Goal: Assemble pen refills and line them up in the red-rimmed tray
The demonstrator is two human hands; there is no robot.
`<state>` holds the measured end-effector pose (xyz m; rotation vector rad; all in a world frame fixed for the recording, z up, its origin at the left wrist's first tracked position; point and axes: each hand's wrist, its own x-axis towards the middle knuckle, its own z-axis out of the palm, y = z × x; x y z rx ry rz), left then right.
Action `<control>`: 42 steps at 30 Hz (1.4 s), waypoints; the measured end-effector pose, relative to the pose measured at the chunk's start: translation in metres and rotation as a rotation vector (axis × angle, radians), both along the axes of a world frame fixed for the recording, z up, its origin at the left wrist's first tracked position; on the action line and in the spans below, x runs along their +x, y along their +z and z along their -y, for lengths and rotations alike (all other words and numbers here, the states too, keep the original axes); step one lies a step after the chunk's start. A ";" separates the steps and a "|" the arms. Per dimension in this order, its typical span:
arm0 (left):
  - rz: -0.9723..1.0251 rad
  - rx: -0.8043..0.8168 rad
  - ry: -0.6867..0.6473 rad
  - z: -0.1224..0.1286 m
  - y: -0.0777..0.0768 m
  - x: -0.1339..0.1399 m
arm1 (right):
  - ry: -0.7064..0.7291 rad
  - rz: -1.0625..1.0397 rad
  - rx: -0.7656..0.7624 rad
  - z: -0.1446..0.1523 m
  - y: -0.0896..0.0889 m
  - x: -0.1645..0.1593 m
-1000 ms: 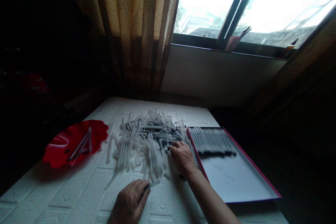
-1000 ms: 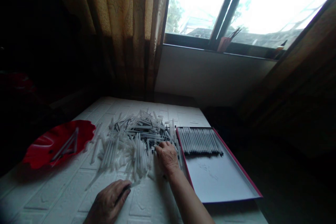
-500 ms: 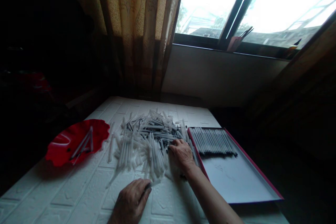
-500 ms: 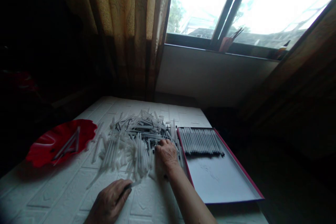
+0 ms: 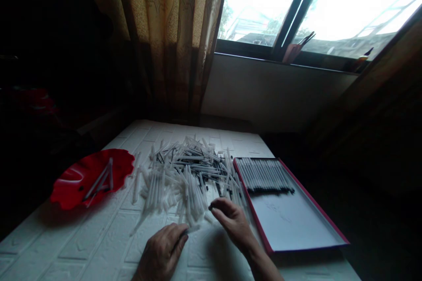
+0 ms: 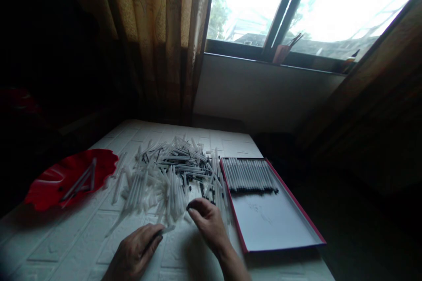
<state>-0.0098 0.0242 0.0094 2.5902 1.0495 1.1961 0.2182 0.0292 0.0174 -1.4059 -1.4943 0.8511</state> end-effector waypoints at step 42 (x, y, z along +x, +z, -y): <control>-0.200 0.062 -0.054 0.007 0.007 0.001 | 0.110 -0.520 -0.132 0.045 -0.018 -0.014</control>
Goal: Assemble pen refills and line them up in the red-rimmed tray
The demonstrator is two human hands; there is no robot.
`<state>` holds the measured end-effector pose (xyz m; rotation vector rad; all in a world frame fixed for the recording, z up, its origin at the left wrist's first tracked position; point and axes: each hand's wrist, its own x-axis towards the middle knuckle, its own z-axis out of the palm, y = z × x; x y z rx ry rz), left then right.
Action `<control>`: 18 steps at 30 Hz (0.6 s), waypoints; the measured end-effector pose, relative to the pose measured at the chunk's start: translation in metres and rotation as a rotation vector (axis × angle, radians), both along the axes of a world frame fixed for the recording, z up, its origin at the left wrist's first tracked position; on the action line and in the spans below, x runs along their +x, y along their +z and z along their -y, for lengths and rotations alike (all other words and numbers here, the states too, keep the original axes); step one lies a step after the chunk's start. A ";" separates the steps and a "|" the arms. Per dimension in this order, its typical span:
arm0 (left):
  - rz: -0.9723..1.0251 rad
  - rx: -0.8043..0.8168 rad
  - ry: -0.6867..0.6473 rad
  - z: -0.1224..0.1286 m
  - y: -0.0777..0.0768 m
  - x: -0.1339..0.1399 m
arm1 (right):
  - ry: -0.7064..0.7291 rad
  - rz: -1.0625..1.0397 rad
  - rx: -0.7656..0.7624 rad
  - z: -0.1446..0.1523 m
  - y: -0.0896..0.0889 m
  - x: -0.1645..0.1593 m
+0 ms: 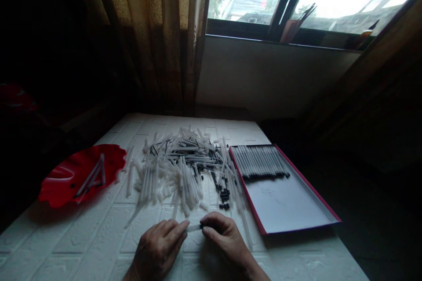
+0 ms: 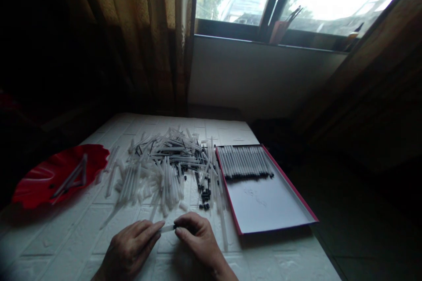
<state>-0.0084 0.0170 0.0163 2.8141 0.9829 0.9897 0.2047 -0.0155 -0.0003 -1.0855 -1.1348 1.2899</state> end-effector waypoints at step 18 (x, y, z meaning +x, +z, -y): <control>-0.058 0.030 -0.033 0.000 -0.004 -0.001 | -0.085 0.802 0.320 0.006 0.000 -0.005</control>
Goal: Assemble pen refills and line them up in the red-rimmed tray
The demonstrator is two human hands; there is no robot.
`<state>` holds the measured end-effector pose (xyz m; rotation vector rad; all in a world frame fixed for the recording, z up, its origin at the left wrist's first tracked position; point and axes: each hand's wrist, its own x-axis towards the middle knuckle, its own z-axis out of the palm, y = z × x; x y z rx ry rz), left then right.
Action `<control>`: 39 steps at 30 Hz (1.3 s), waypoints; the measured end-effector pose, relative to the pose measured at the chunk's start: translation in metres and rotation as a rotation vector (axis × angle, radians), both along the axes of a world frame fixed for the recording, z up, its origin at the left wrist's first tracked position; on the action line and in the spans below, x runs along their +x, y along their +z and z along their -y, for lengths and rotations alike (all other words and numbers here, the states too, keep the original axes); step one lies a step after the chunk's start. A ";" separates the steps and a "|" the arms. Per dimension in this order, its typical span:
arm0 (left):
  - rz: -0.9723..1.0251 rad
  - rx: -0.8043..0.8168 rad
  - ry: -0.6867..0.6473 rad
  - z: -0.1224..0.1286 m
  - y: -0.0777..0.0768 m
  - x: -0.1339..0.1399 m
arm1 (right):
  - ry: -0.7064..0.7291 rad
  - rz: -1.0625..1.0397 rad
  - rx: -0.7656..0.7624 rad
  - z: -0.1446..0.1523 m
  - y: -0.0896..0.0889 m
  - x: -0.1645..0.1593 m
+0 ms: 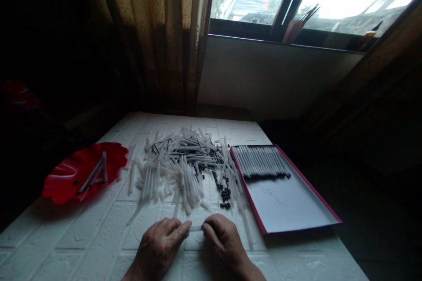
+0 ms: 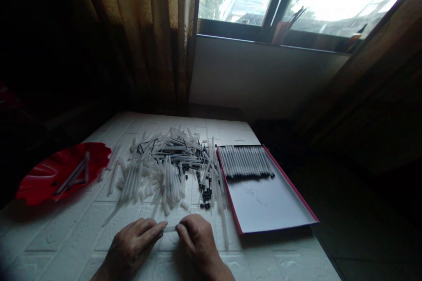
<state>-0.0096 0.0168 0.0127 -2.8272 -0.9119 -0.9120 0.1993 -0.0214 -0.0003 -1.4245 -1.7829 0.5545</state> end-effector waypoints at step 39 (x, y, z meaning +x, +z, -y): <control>0.022 -0.043 -0.012 0.001 0.005 0.003 | 0.020 -0.024 0.019 0.003 -0.006 -0.002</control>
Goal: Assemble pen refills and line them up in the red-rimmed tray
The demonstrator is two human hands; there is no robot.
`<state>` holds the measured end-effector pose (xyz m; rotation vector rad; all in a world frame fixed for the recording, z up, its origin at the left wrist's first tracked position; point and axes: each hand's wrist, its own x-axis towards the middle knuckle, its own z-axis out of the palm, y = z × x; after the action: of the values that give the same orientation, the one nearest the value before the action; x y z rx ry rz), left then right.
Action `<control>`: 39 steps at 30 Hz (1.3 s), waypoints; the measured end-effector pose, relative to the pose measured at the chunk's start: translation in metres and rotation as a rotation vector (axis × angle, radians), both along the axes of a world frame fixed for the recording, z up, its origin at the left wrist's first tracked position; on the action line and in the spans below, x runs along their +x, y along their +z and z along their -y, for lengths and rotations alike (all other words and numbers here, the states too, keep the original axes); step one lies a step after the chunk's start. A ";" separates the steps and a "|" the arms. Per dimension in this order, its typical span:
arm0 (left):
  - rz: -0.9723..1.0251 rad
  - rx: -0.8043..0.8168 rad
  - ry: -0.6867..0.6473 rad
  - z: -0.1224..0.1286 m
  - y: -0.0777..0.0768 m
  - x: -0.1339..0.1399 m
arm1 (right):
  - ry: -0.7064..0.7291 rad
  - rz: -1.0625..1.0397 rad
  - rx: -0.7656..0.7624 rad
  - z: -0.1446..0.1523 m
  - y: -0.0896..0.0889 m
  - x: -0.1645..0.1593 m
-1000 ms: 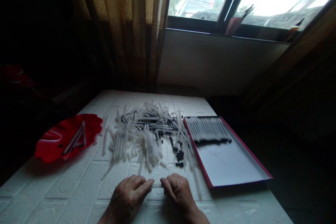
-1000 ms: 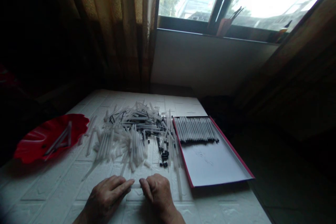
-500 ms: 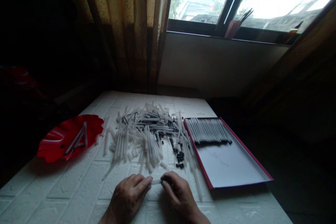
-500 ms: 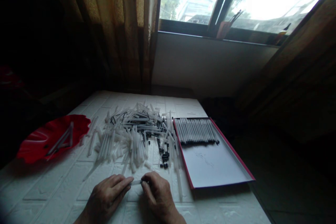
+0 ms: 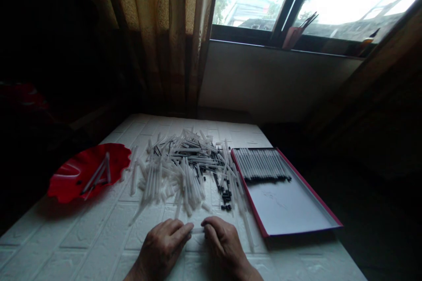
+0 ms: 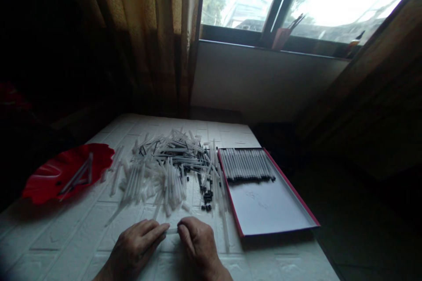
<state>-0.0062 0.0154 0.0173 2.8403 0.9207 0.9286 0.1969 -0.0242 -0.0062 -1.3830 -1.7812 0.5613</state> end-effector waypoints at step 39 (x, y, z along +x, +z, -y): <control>0.017 0.006 0.030 0.000 -0.002 -0.001 | 0.041 -0.054 -0.001 0.004 0.007 0.000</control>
<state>-0.0070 0.0154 0.0154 2.8270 0.9631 0.9583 0.1968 -0.0283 0.0006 -1.3220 -1.7698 0.6161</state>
